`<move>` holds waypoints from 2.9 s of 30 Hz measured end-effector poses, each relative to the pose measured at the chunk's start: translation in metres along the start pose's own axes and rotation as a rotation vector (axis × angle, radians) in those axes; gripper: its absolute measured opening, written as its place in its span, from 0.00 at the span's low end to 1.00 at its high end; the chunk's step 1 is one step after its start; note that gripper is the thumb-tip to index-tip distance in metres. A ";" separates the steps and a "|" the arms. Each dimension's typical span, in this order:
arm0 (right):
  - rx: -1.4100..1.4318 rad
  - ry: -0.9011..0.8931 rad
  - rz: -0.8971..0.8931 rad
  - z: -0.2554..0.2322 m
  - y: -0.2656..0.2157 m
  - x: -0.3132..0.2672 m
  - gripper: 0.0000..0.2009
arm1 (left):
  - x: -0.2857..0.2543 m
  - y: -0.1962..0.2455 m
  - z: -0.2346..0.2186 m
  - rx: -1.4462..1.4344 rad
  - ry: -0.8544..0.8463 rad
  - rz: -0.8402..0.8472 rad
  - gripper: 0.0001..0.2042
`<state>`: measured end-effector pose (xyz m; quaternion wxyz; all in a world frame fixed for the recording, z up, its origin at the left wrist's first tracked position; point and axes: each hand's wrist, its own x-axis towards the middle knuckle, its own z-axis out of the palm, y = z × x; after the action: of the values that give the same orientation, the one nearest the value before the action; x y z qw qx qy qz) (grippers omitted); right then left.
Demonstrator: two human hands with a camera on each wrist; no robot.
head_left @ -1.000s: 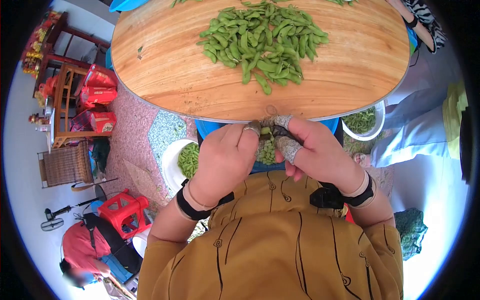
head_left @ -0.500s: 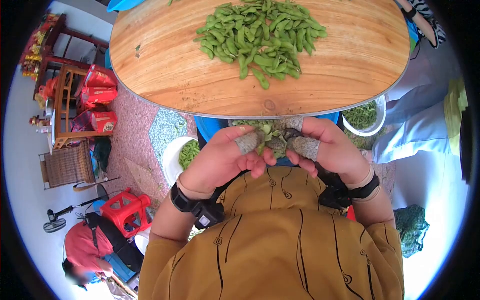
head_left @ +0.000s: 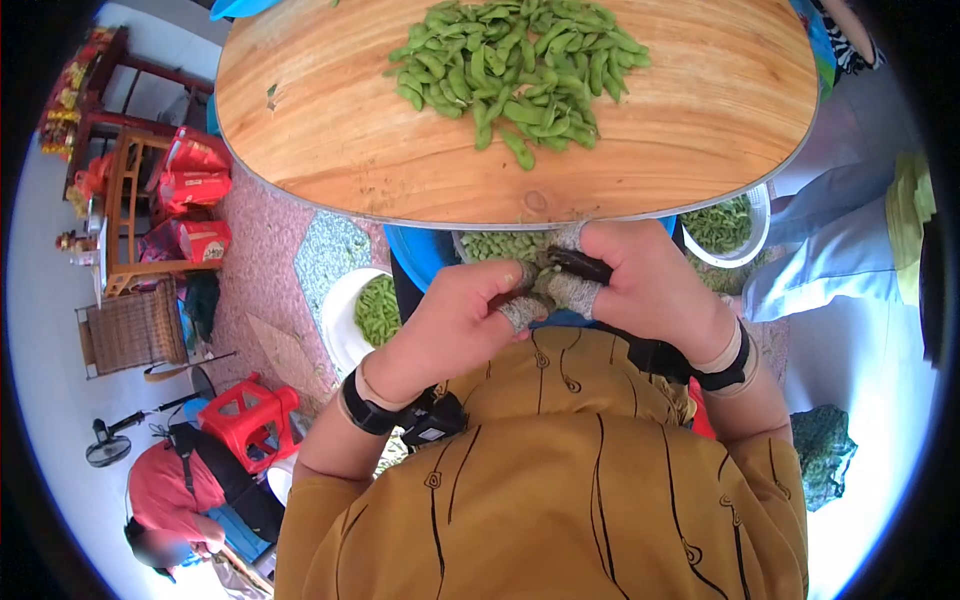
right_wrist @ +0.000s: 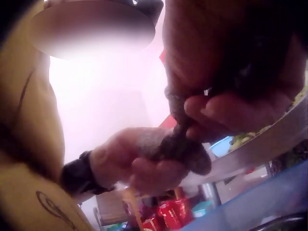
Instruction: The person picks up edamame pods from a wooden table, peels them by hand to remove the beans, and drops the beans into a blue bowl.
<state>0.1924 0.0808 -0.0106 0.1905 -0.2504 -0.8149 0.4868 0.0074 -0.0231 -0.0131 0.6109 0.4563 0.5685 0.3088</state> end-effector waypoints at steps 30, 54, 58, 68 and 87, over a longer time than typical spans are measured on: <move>-0.037 -0.023 0.124 0.014 0.008 -0.005 0.11 | -0.002 0.000 0.002 0.088 0.007 0.048 0.17; 0.271 0.018 0.059 0.024 0.012 -0.010 0.14 | -0.012 -0.009 -0.004 0.140 0.056 0.373 0.18; -0.055 -0.026 0.047 0.019 -0.003 -0.004 0.13 | -0.016 -0.012 -0.004 0.325 0.105 0.386 0.28; -0.384 -0.024 -0.113 0.017 -0.014 0.008 0.09 | -0.050 -0.015 -0.037 0.363 0.334 0.187 0.22; -0.608 0.182 -0.171 0.023 -0.012 0.033 0.16 | -0.032 -0.013 -0.033 0.862 0.725 0.418 0.13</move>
<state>0.1501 0.0794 -0.0078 0.2195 -0.2689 -0.9206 0.1791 -0.0317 -0.0499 -0.0093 0.0643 0.6308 0.7128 0.3000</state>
